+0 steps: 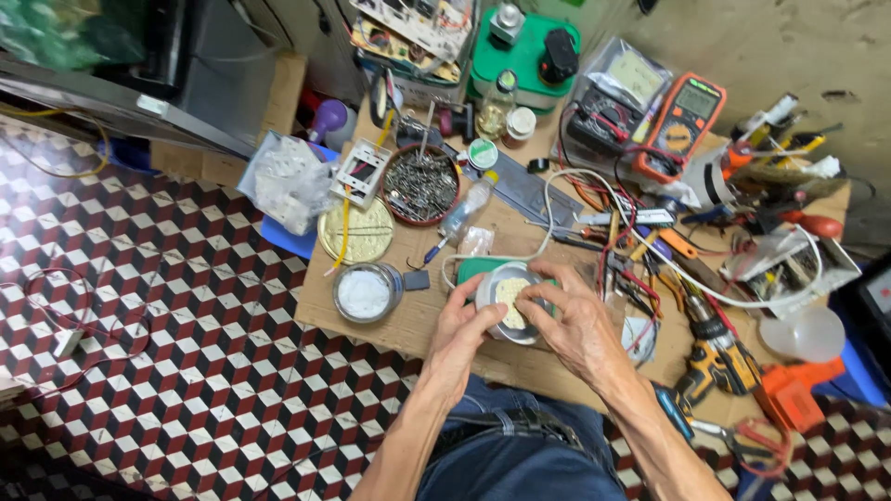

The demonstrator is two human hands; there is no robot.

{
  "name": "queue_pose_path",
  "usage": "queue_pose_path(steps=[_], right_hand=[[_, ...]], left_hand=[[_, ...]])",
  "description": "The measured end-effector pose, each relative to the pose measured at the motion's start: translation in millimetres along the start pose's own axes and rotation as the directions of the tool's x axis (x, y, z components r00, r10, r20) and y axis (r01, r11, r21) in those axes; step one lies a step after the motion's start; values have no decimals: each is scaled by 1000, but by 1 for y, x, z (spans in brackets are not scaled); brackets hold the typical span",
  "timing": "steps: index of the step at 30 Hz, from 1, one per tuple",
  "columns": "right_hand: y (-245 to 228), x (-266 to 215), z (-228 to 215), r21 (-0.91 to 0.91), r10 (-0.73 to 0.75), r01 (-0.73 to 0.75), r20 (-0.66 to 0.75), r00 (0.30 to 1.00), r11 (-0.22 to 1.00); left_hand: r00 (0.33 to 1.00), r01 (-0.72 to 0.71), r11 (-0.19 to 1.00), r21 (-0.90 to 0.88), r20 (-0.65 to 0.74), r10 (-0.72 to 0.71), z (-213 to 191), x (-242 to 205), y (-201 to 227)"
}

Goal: Testing and repairing a circular LED light component using a multimeter and tools on a workbench.

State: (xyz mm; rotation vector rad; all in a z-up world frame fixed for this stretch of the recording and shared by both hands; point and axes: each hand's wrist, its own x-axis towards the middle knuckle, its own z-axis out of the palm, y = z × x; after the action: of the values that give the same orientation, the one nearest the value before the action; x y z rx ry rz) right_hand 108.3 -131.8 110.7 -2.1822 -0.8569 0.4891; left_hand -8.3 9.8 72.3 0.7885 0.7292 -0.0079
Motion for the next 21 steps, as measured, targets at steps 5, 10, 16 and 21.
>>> queue_pose_path(steps=[5,10,16,21], right_hand=[[9,4,5,-43,-25,27,35,999,999],[43,12,18,-145,-117,126,69,991,981],[149,55,51,-230,-266,286,112,957,930],[217,98,67,-138,-418,462,260,870,876]], left_hand=[[998,15,1000,23,-56,-14,-1,2,0],[987,37,997,60,-159,-27,1,5,-5],[989,-43,997,-65,-145,33,6,0,-13],[974,-226,950,-214,-36,224,-5,21,-56]])
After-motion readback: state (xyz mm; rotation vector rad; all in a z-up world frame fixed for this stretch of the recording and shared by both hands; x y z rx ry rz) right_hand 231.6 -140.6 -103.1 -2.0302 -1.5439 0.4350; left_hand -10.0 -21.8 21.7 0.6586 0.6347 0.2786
